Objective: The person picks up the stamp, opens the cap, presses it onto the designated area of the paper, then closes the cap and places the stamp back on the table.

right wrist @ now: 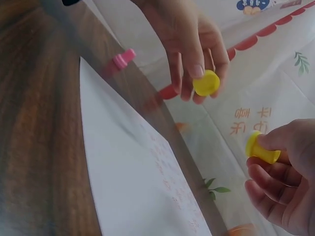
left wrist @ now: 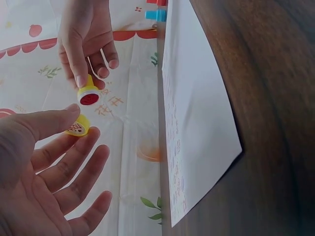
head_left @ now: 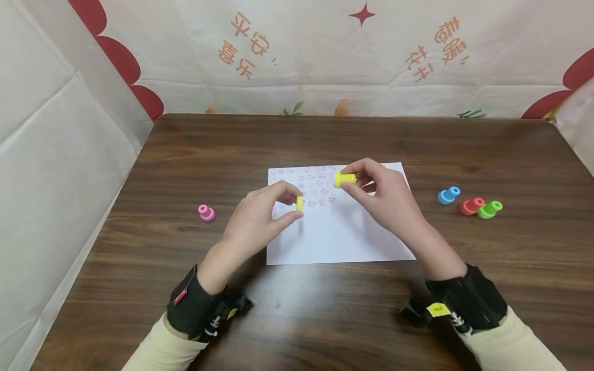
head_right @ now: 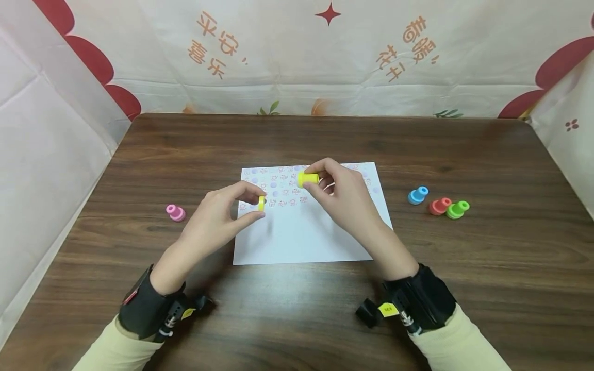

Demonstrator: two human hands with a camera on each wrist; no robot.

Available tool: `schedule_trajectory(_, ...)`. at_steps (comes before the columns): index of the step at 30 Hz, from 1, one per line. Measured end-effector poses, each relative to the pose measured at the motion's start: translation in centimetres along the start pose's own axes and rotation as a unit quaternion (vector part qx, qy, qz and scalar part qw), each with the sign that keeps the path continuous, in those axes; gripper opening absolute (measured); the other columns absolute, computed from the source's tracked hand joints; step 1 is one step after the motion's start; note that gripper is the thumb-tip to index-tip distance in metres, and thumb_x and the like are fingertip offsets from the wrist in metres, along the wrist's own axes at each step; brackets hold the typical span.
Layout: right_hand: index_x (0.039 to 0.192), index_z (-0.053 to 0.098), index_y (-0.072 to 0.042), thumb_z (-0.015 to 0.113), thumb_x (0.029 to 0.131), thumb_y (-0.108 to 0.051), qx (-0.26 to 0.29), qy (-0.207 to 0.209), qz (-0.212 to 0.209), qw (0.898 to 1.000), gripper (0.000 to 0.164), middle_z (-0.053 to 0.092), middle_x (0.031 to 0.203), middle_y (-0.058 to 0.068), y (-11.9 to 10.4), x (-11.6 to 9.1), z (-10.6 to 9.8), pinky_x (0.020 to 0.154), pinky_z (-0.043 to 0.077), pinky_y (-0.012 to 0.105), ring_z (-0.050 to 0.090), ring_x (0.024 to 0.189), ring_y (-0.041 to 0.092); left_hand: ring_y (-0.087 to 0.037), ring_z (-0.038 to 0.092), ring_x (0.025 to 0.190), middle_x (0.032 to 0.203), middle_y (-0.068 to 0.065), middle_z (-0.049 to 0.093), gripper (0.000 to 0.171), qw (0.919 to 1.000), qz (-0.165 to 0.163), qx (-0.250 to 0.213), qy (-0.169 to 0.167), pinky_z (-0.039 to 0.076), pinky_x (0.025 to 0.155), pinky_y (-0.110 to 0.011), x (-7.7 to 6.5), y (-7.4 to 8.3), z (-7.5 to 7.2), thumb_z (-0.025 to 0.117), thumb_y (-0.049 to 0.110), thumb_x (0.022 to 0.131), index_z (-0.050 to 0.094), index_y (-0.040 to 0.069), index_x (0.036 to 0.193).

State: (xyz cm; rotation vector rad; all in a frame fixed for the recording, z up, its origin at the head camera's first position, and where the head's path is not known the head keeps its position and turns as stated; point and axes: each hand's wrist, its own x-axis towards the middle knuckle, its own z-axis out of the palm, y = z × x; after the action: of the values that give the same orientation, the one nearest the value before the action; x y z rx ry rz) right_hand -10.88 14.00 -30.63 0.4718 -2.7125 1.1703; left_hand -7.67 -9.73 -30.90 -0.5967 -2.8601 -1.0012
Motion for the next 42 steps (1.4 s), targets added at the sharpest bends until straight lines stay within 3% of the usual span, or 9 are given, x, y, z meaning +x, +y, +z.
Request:
schedule_trajectory(14,0.105,0.065,-0.007,0.071,0.086,-0.012,0.033,-0.012,-0.009,0.999,0.021,0.067,0.085,0.007,-0.1,-1.9,0.6,0.071,0.056,0.042,0.056,0.072,0.017,-0.015,0.065,0.095,0.099,-0.004,0.074,0.032,0.9998,0.001,-0.013,0.015,0.054,0.083,-0.043,0.2,0.4,0.8,0.076,0.023,0.082,0.063,0.016,0.110)
schedule_trajectory(31,0.102,0.065,-0.008,0.072,0.084,-0.008,0.061,-0.021,-0.033,0.997,0.019,0.069,0.085,0.005,-0.2,-2.2,1.8,0.069,0.057,0.040,0.058,0.070,0.014,-0.013,0.066,0.091,0.096,-0.001,0.074,0.031,0.9991,0.007,-0.018,0.039,0.055,0.077,-0.041,0.6,0.7,1.9,0.076,0.022,0.082,0.063,0.017,0.109)
schedule_trajectory(42,0.101,0.066,-0.008,0.072,0.084,-0.010,0.069,-0.030,-0.046,0.996,0.018,0.071,0.089,0.004,-0.7,-2.3,2.2,0.068,0.057,0.039,0.058,0.071,0.013,-0.013,0.065,0.091,0.096,0.000,0.074,0.032,0.9992,0.004,-0.019,0.034,0.054,0.077,-0.041,0.7,0.8,2.0,0.076,0.023,0.082,0.063,0.017,0.110)
